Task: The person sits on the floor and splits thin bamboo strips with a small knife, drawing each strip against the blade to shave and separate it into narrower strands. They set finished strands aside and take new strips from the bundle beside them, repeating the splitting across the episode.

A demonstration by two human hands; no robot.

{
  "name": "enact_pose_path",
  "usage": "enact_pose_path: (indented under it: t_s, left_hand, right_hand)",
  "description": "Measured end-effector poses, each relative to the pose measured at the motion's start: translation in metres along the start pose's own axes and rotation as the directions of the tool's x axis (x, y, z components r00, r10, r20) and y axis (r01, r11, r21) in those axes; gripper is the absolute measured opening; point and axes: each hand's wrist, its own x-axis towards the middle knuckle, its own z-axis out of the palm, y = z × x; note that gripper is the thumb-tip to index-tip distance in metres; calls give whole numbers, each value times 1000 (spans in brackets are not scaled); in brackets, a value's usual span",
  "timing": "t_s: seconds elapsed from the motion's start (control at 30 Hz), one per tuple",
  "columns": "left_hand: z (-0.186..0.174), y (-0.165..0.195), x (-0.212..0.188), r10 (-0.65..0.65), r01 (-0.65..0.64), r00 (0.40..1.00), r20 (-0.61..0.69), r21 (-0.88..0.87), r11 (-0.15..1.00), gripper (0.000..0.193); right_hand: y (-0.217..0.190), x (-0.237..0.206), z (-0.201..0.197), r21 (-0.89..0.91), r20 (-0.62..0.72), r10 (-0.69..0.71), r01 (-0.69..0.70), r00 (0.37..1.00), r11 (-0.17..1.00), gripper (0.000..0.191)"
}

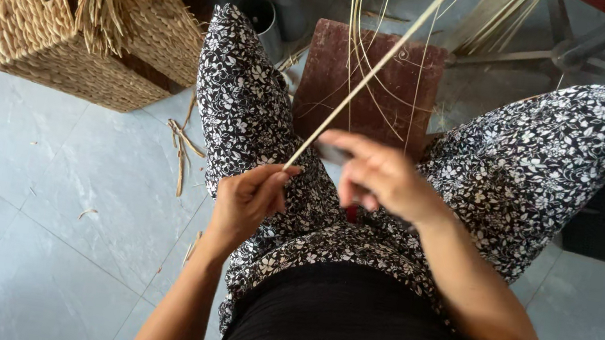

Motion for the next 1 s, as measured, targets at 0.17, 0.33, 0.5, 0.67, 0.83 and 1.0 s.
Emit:
enact_pose_path:
  t_s: [0.17, 0.33, 0.5, 0.67, 0.83, 1.0]
  left_hand:
    - [14, 6, 6, -26, 26, 1000, -2, 65, 998, 19]
    - [12, 5, 0, -31, 30, 999, 11, 41, 999, 23]
    - [9, 2, -5, -77, 78, 997, -15, 33, 996, 21]
    - [14, -1, -4, -59, 60, 998, -34, 23, 998, 20]
    - [5, -4, -11, -37, 37, 999, -8, 85, 996, 19]
    - [-10, -8, -22, -56, 55, 998, 8, 96, 994, 18]
  right_hand:
    - [17, 6, 24, 95, 42, 137, -140, 990, 986, 46]
    - [15, 10, 9, 139, -6, 59, -57, 998, 989, 38]
    - [15, 8, 6, 121, -58, 4, 3, 998, 993, 40]
    - [29, 15, 30, 118, 50, 133, -138, 990, 983, 36]
    - [20, 16, 9, 145, -15, 49, -47, 999, 988, 31]
    - [-3, 8, -20, 111, -262, 119, -93, 958, 989, 34]
